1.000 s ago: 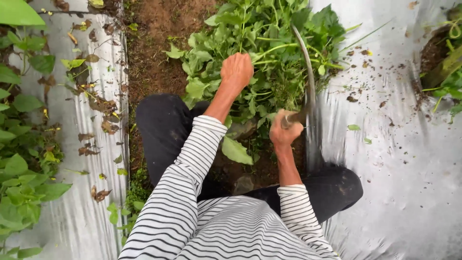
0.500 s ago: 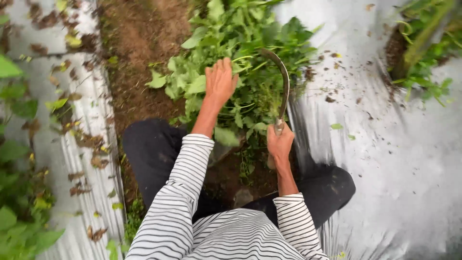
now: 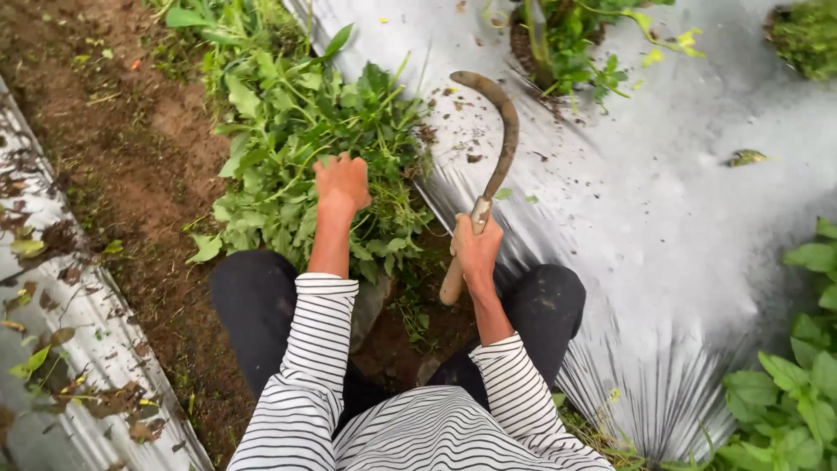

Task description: The person uses a sickle to cut green leafy plants growing along a plastic-covered bed. They hold the stems with one hand and swing the sickle with the other to sever the plants near the base, then place the cut foliage on the ground beside them.

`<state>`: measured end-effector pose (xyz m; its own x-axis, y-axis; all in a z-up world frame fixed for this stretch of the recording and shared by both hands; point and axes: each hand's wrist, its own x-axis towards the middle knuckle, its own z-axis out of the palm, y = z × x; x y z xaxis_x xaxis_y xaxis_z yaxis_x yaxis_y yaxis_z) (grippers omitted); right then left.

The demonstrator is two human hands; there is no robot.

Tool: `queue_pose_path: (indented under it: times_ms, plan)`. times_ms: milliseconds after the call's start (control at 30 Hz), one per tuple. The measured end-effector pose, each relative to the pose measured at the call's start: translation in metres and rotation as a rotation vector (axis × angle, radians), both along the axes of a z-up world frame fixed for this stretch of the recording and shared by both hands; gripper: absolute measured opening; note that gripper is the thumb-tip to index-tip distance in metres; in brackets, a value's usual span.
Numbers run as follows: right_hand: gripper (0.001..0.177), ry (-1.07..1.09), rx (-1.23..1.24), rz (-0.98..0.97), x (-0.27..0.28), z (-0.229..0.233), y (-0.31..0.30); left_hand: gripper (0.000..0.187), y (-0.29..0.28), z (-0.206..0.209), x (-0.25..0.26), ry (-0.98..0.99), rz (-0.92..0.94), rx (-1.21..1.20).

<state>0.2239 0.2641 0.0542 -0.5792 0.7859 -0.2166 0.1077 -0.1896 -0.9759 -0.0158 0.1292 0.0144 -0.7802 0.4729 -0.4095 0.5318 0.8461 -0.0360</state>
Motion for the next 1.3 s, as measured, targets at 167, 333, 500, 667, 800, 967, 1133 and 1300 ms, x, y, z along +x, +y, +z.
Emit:
queue_pose_path:
  times_ms: [167,333,500,667,800,967,1133,1300]
  plan:
    - [0.011,-0.012,-0.229,-0.224,0.019,0.016,0.032,0.034,0.098,0.053,0.039,0.017,-0.227,0.132]
    - [0.016,-0.035,-0.265,-0.362,0.034,0.028,0.066,0.013,0.187,0.067,0.071,0.13,-0.403,0.26]
    - [0.018,-0.039,-0.287,-0.412,0.012,0.028,0.077,0.008,0.21,0.099,0.069,0.098,-0.567,0.43]
    - [0.021,-0.082,-0.357,-0.486,-0.014,0.024,0.08,0.012,0.208,0.036,-0.021,-0.016,-0.541,0.335]
    - [0.021,-0.073,-0.348,-0.587,-0.035,0.011,0.101,0.024,0.246,0.072,-0.051,-0.139,-0.481,0.664]
    - [0.012,0.046,-0.322,-0.559,-0.044,-0.014,0.139,0.041,0.36,-0.093,-0.113,0.056,-0.613,1.002]
    - [0.01,0.043,-0.257,-0.559,-0.049,-0.027,0.151,0.056,0.391,-0.052,-0.139,0.226,-0.943,0.903]
    - [0.017,0.021,-0.253,-0.547,-0.053,-0.02,0.152,0.05,0.421,-0.057,-0.174,0.489,-1.204,0.669]
